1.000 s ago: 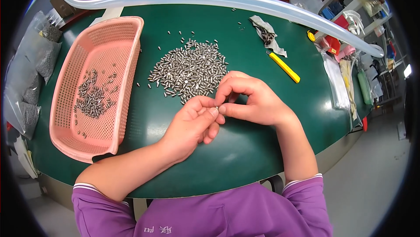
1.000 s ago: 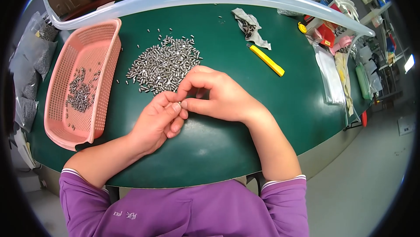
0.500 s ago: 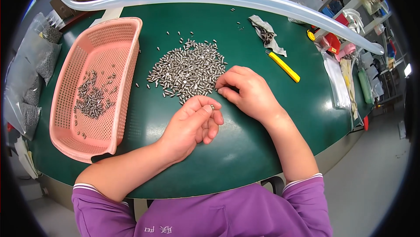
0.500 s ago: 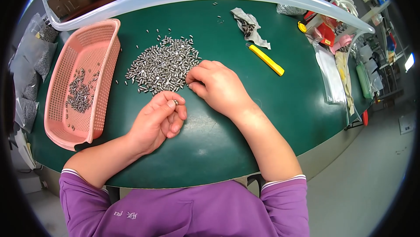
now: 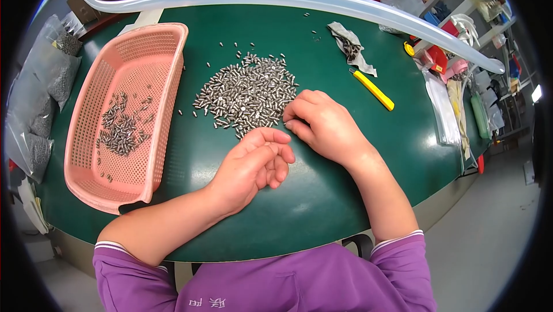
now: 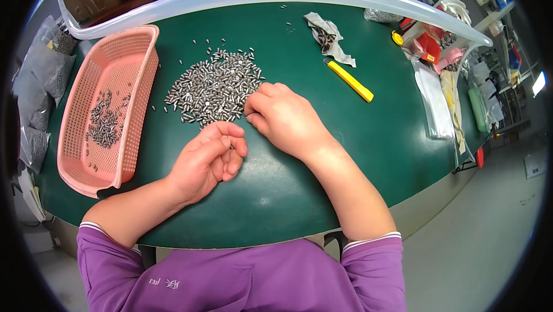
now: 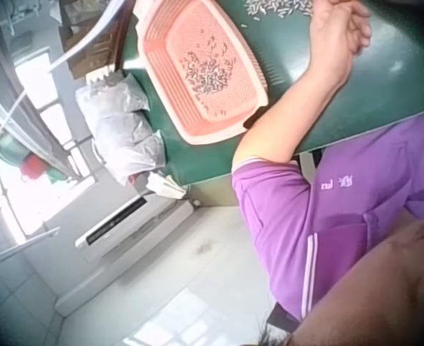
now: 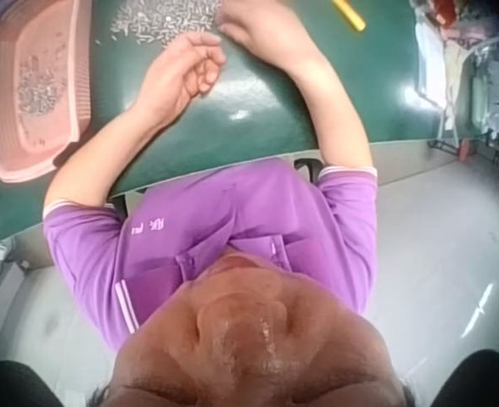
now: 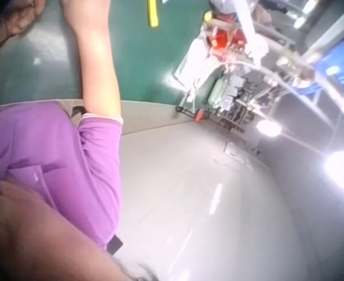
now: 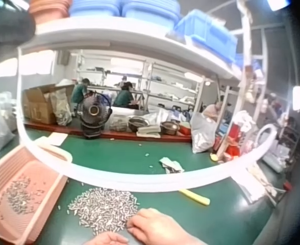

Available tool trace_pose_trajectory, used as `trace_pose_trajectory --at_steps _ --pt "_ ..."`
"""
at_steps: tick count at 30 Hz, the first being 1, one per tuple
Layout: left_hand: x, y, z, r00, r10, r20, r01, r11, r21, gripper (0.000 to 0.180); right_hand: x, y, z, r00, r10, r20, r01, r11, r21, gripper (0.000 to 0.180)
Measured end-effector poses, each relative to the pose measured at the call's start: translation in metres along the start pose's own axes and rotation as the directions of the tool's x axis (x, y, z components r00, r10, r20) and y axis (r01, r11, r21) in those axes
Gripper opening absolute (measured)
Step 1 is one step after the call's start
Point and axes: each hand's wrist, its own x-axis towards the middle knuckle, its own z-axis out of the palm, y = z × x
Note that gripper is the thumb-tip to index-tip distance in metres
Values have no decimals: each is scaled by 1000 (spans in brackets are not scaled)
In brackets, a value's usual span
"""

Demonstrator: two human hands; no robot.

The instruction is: Sorting small metal pins on a factory workbench by hand.

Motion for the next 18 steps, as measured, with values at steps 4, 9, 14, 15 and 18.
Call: trace_pose_trajectory --at_steps 4,9,14,15,18 --pt "-1 -1 1 999 14 -37 -14 1000 -1 16 3 -5 -7 999 -1 -51 11 980 200 8" --pt "0 -3 -3 999 35 6 -36 997 62 17 2 -11 -17 976 -217 23 194 910 367 11" --pt "0 -3 -3 999 48 19 -48 999 8 14 5 -3 -8 991 -110 -77 128 949 287 13" --pt "0 -3 -2 999 37 19 -36 999 -10 14 4 0 -5 993 -67 -97 86 973 212 13" --pt "-1 -2 -3 999 22 26 -21 999 -50 17 2 7 5 993 -32 -116 39 997 66 13"
